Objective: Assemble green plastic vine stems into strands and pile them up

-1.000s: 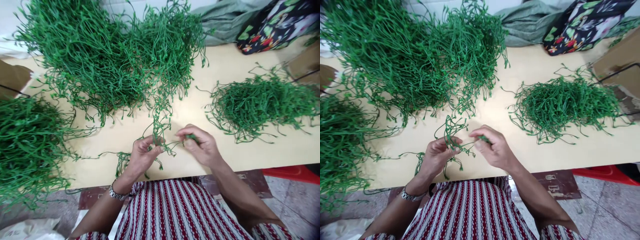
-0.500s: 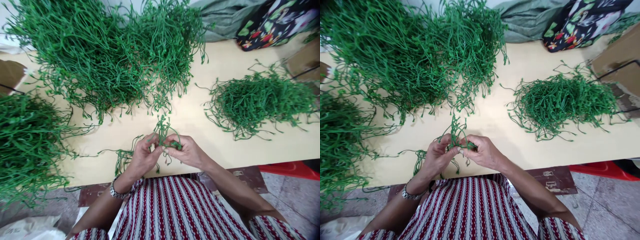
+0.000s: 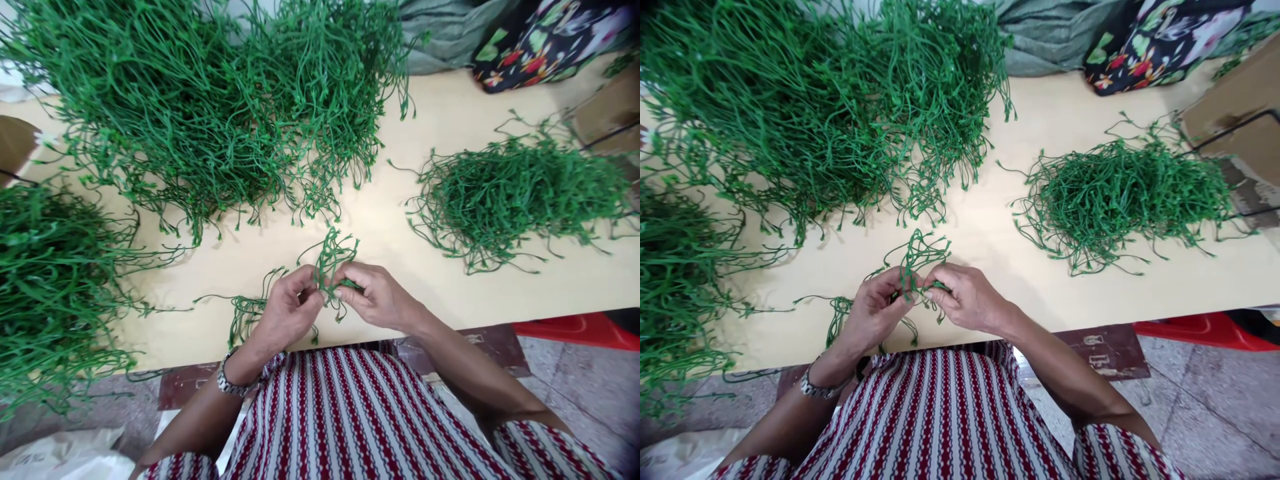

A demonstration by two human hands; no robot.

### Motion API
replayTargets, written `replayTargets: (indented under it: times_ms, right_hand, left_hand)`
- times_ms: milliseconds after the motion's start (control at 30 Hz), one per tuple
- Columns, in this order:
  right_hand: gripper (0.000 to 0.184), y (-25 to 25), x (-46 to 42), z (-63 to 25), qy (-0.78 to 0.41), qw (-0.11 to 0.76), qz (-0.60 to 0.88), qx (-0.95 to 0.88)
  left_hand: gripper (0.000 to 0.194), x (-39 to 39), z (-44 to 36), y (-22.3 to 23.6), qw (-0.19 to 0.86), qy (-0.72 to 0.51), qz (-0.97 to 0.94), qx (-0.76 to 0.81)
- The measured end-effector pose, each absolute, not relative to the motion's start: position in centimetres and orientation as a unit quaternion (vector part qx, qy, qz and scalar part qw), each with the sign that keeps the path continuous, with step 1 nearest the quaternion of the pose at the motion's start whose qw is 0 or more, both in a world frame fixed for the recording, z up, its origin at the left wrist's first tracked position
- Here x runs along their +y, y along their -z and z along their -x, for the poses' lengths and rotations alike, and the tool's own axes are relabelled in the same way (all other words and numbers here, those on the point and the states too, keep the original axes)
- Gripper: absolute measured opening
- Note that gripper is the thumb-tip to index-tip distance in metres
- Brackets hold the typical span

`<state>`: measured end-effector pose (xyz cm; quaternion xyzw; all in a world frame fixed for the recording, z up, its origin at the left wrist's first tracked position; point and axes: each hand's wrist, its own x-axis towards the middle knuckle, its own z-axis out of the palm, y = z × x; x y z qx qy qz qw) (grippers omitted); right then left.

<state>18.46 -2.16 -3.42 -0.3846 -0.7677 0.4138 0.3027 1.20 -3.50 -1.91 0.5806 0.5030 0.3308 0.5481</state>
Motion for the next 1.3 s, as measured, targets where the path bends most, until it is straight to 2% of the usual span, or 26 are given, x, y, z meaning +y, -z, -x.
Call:
replayTargets:
  times_ms: [100, 267, 367, 667, 833, 933, 1133, 1233, 1300]
  right_hand:
    - [0.009, 3.1, -2.3, -18.6, -0.341, 0.296, 0.367, -0.813]
    - [0.012, 3.5, -3.1, -18.4, -0.299, 0.315, 0.327, -0.839]
    - [0.016, 3.8, -3.6, -18.3, -0.28, 0.318, 0.303, -0.853]
    - [0.024, 3.1, -2.9, -19.0, -0.354, 0.276, 0.2, -0.871]
    - [0.029, 3.6, -2.3, -19.2, -0.454, 0.25, 0.148, -0.842]
    - [0.029, 4.1, -2.1, -19.6, -0.49, 0.243, 0.121, -0.829]
    - [0.017, 3.8, -1.5, -20.9, -0.541, 0.341, 0.254, -0.726]
    - [0.019, 2.8, -1.4, -22.3, -0.608, 0.386, 0.304, -0.623]
    - [0.018, 1.8, -1.4, -23.9, -0.605, 0.431, 0.361, -0.564]
  left_hand:
    - [0.005, -3.4, -0.9, 1.8, 0.549, -0.304, -0.6, 0.497]
    - [0.023, -2.5, 0.0, 1.4, 0.648, -0.212, -0.607, 0.408]
    - [0.03, -2.4, 0.3, 1.6, 0.687, -0.197, -0.579, 0.392]
    - [0.034, -3.6, -0.5, 2.6, 0.799, -0.205, -0.434, 0.362]
    - [0.041, -3.5, -0.5, 2.2, 0.802, -0.171, -0.452, 0.351]
    - [0.04, -3.0, 0.0, 1.7, 0.794, -0.21, -0.438, 0.366]
    - [0.025, -2.0, 0.8, 1.1, 0.731, -0.239, -0.479, 0.423]
    - [0.028, -1.9, 1.0, 0.9, 0.705, -0.255, -0.484, 0.45]
    - [0.029, -1.8, 1.5, 0.7, 0.676, -0.281, -0.475, 0.489]
